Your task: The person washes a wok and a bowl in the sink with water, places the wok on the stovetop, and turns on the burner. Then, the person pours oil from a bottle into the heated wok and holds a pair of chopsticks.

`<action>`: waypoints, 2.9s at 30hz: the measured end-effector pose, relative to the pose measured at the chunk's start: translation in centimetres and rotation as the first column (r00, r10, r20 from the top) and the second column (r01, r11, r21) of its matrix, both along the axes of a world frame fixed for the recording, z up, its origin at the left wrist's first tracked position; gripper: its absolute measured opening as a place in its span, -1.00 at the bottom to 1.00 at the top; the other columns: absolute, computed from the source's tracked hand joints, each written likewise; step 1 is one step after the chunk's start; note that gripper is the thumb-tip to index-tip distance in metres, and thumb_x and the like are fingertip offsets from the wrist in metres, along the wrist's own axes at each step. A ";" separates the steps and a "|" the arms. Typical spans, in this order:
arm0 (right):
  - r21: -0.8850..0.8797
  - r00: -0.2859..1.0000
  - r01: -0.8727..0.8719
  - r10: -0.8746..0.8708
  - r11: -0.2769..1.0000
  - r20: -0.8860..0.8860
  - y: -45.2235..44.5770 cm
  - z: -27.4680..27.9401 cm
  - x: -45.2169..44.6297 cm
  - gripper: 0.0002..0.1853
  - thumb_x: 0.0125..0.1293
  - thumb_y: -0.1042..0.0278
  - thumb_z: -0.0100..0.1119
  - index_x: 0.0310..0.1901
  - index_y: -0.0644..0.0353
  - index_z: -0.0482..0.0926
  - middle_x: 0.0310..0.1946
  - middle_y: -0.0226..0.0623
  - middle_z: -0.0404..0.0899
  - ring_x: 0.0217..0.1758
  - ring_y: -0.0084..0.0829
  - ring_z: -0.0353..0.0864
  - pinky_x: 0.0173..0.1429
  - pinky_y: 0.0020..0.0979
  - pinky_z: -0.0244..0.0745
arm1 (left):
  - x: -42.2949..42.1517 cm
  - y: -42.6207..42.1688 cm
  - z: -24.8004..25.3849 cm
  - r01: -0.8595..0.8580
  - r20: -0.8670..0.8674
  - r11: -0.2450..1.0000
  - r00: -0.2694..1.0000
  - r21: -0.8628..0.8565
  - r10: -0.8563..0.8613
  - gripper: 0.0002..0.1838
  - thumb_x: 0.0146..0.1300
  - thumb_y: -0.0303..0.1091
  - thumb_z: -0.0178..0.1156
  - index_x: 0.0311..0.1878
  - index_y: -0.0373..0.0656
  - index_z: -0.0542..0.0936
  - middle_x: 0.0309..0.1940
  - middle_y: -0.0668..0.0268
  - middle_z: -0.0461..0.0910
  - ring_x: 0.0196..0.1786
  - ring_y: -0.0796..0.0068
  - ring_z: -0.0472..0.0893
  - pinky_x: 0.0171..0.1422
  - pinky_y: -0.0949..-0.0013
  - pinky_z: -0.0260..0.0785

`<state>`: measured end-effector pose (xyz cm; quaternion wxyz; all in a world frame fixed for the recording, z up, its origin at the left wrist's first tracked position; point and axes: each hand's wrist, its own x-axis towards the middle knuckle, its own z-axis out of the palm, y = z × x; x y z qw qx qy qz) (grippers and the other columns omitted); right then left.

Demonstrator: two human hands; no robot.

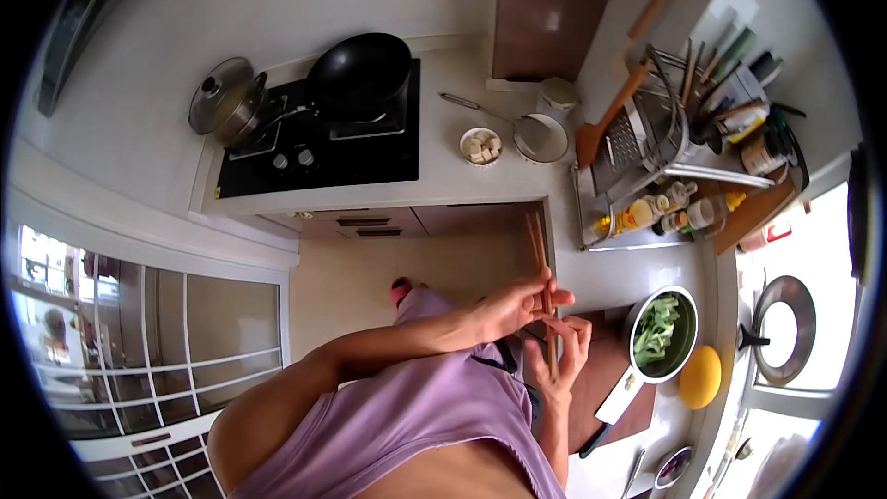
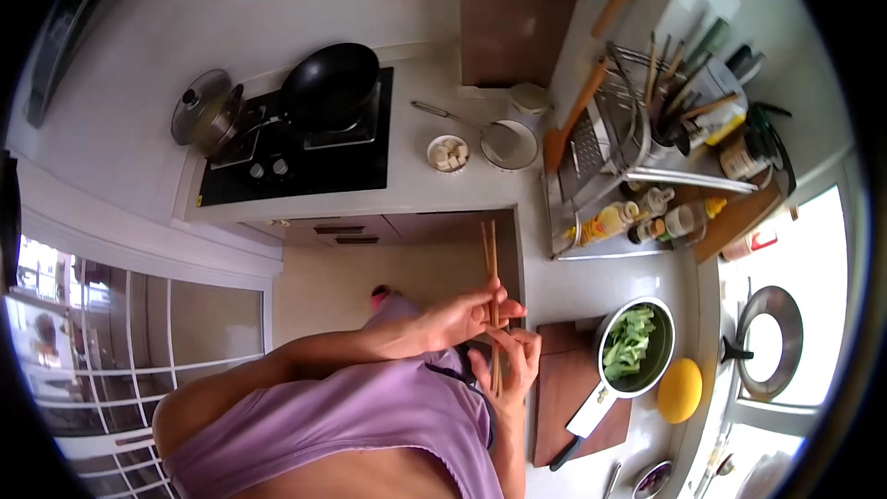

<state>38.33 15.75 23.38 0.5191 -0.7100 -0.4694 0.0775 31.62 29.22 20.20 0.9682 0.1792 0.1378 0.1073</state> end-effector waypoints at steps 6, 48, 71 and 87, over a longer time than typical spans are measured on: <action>0.155 0.995 0.017 -0.001 0.988 -0.101 7.3 -2.1 -1.6 -0.68 0.35 0.14 0.08 -0.38 0.22 0.65 -0.22 -0.22 0.42 -0.11 -0.32 0.44 -0.01 -0.33 0.37 | -3.6 2.5 0.6 -0.004 -0.017 0.982 1.000 0.188 0.008 -0.37 0.33 0.18 -0.02 0.31 -0.02 0.36 0.12 0.52 0.45 0.20 0.64 0.36 0.19 0.43 0.21; 0.299 0.165 0.643 0.253 0.705 -0.953 19.6 -7.9 -14.4 -0.82 0.42 0.34 -0.03 -0.13 0.29 0.45 -0.12 -0.32 0.49 -0.04 -0.41 0.56 0.20 -0.45 0.54 | -35.7 52.4 1.2 0.700 -0.804 0.408 0.437 0.586 0.403 -0.64 0.11 -0.19 0.34 -0.55 -0.16 0.39 -0.72 0.45 0.31 -0.76 0.68 0.25 -0.69 0.51 0.06; 0.327 0.252 0.744 0.209 0.583 -0.945 15.6 -7.9 -9.9 -0.78 0.39 0.34 0.03 -0.15 0.35 0.50 -0.16 -0.31 0.57 -0.03 -0.38 0.58 0.17 -0.45 0.57 | -37.0 39.8 1.0 0.614 -0.683 0.300 0.632 0.730 0.367 -0.74 0.15 -0.31 0.29 -0.51 -0.18 0.42 -0.77 0.47 0.32 -0.76 0.74 0.27 -0.72 0.54 0.07; 0.323 0.220 0.792 0.251 0.518 -0.943 14.3 -10.8 -10.9 -0.79 0.39 0.36 0.02 -0.12 0.36 0.48 -0.13 -0.27 0.55 -0.02 -0.37 0.57 0.24 -0.39 0.52 | -36.9 42.2 12.2 0.732 -0.763 0.296 0.454 0.614 0.459 -0.80 0.08 -0.35 0.28 -0.44 -0.22 0.46 -0.77 0.43 0.33 -0.76 0.65 0.30 -0.70 0.48 0.10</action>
